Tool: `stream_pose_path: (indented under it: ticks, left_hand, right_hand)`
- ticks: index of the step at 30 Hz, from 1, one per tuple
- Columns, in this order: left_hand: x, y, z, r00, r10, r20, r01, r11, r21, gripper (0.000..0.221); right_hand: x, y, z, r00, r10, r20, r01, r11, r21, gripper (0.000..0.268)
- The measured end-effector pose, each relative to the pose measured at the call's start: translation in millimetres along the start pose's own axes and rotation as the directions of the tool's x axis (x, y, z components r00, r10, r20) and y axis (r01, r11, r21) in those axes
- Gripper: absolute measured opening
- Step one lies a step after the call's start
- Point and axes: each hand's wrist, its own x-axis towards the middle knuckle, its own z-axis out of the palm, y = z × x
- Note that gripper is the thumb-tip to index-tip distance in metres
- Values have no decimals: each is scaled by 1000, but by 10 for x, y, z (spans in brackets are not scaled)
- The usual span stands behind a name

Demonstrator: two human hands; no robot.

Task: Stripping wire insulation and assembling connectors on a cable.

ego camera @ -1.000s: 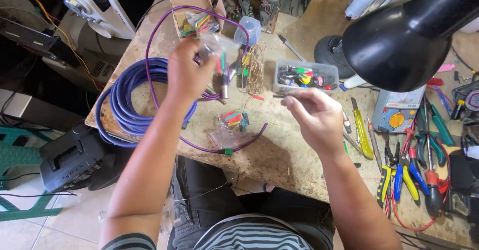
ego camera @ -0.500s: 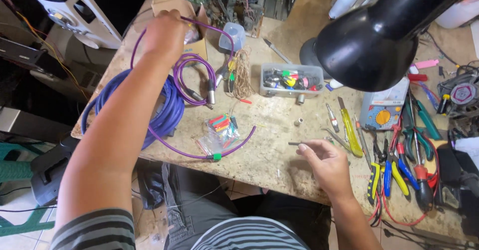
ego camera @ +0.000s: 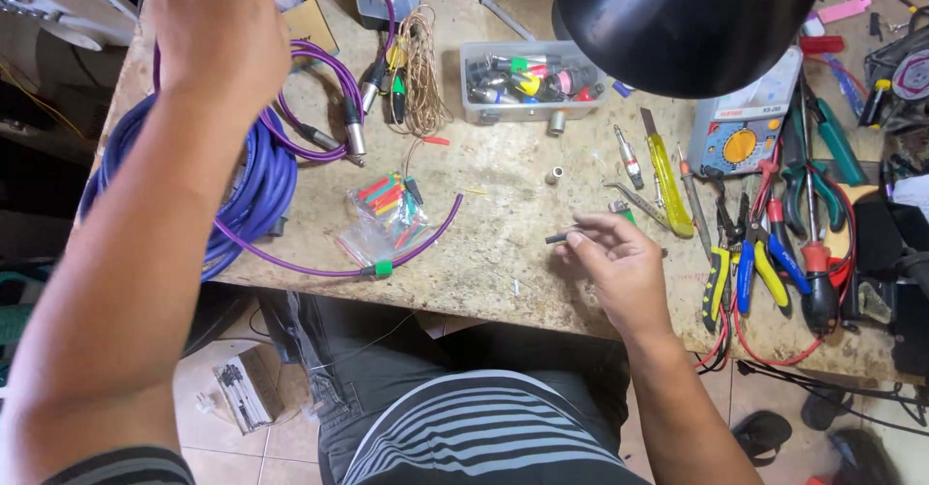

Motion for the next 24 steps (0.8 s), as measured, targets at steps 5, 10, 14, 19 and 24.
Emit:
stream_pose_path:
  ticks: [5,10,14,19,24]
  left_hand:
    - [-681,1246,-558,999,37,15,-24,867,-498,14]
    - [-1272,2037,-483,964,-48,260,188,816,-546,30]
    - [-1414,2188,-483,956,-171,239,274,812,-516,8]
    - [-1543,2227,-351,947,-235,220,311,843,-440,24]
    - [-1509,2208,-371,957,-248,151,289,863,-415,19]
  right_hand:
    - [75,115,44,999,-39,-5,40,998,53,19]
    - [130,181,10,1000,21,20,-23,995,99,20]
    - [183,435,-16,994,-30,107,17,993,117,19]
    - [168,216,76,966,-149,212,166,984,-65,16]
    - [152,196,113,947,-222,231,263,951,-162,18]
